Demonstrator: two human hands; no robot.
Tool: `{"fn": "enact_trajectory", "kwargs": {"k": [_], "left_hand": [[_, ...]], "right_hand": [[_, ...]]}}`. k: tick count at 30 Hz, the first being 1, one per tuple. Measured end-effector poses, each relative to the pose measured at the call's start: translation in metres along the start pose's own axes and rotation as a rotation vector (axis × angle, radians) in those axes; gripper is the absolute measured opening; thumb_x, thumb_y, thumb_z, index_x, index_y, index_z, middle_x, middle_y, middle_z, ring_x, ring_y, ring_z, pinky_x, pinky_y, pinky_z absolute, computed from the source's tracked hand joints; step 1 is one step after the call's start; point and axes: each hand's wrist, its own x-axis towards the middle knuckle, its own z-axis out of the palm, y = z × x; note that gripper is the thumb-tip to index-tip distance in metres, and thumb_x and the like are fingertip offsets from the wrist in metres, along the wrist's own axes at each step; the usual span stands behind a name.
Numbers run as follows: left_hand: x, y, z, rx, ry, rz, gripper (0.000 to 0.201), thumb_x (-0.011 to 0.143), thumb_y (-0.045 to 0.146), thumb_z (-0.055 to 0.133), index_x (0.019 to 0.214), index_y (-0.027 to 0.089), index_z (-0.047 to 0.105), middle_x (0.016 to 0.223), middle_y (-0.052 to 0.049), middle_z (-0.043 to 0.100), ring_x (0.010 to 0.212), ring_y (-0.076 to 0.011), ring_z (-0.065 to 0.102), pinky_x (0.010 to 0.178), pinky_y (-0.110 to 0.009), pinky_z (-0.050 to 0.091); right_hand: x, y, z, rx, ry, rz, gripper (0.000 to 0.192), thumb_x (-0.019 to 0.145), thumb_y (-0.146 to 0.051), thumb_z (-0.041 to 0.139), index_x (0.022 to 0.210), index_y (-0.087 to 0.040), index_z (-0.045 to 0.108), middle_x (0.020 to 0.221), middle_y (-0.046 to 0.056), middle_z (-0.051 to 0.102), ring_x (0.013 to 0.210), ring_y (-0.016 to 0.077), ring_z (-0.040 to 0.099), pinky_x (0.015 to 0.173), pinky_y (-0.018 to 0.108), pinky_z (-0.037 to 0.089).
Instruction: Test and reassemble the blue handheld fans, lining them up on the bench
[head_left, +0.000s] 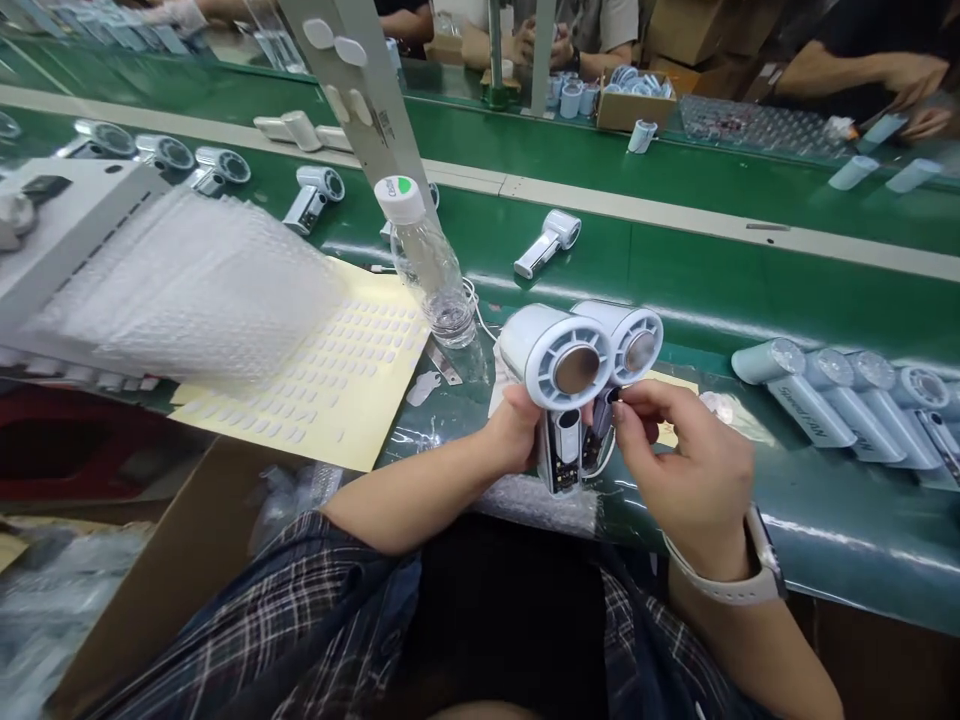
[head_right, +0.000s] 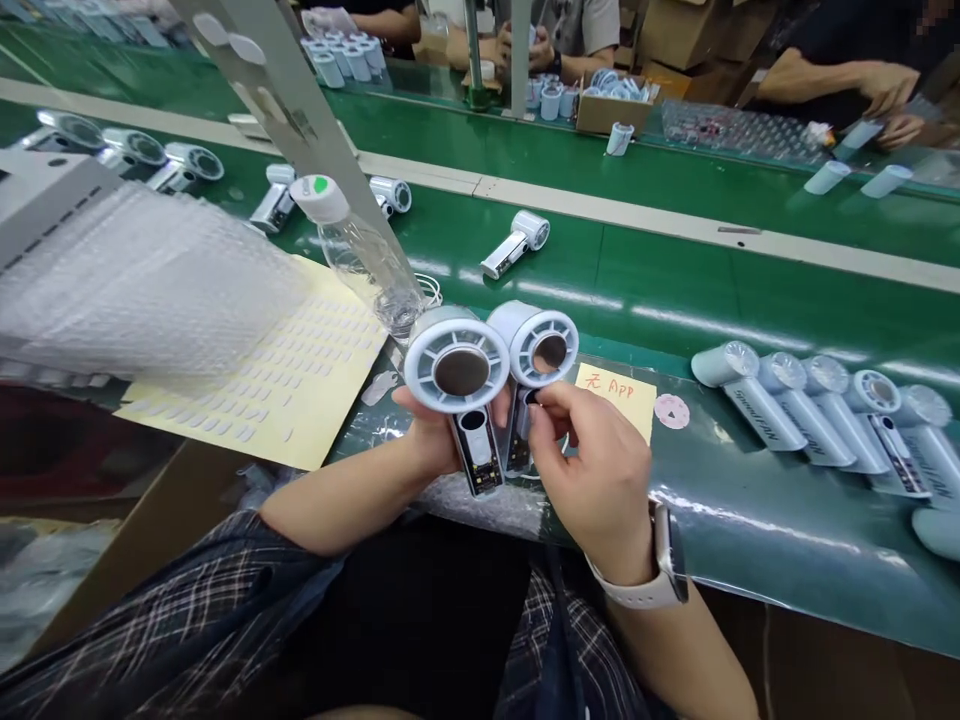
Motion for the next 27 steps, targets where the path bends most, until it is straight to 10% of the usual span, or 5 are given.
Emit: {"fn": "enact_trajectory", "kwargs": {"k": [12,17,22,27], "left_hand": [[-0.002,-0.02,-0.016,0.125,-0.019,0.078,0.088,0.059,0.105,0.06,0.07,0.018,0.072,0.081,-0.012,0.073,0.097,-0.0356,0.072,0.093,-0.043,0.059],[-0.005,-0.016,-0.012,0.065,-0.016,0.044,0.086,0.062,0.102,0.063,0.066,0.017,0.072,0.068,-0.009,0.068,0.062,-0.0225,0.064,0.059,-0.033,0.054],[-0.002,0.002,-0.002,-0.078,-0.008,-0.111,0.087,0.051,0.103,0.069,0.061,0.016,0.069,0.069,-0.008,0.068,0.056,-0.0187,0.062,0.049,-0.029,0.051],[0.004,0.013,-0.003,-0.238,-0.064,-0.224,0.083,0.054,0.098,0.073,0.066,0.016,0.069,0.086,-0.013,0.076,0.092,-0.0328,0.078,0.072,-0.039,0.067]], "right_hand": [[-0.011,0.006,0.01,-0.276,0.038,-0.103,0.016,0.098,-0.018,0.06,0.083,-0.023,0.063,0.064,-0.002,0.066,0.057,0.0145,0.061,0.059,0.029,0.043],[-0.019,0.013,0.015,-0.235,0.167,0.059,0.011,0.093,-0.021,0.062,0.083,-0.024,0.066,0.061,-0.003,0.066,0.054,0.0146,0.063,0.058,0.028,0.049],[-0.021,0.019,0.011,0.039,0.182,0.361,0.005,0.09,-0.025,0.068,0.086,-0.022,0.069,0.069,-0.001,0.07,0.058,0.015,0.067,0.058,0.028,0.054],[-0.017,0.024,-0.002,0.513,0.186,0.477,0.006,0.092,-0.021,0.07,0.087,-0.021,0.067,0.072,0.0,0.073,0.063,0.0165,0.071,0.062,0.031,0.061]]}}
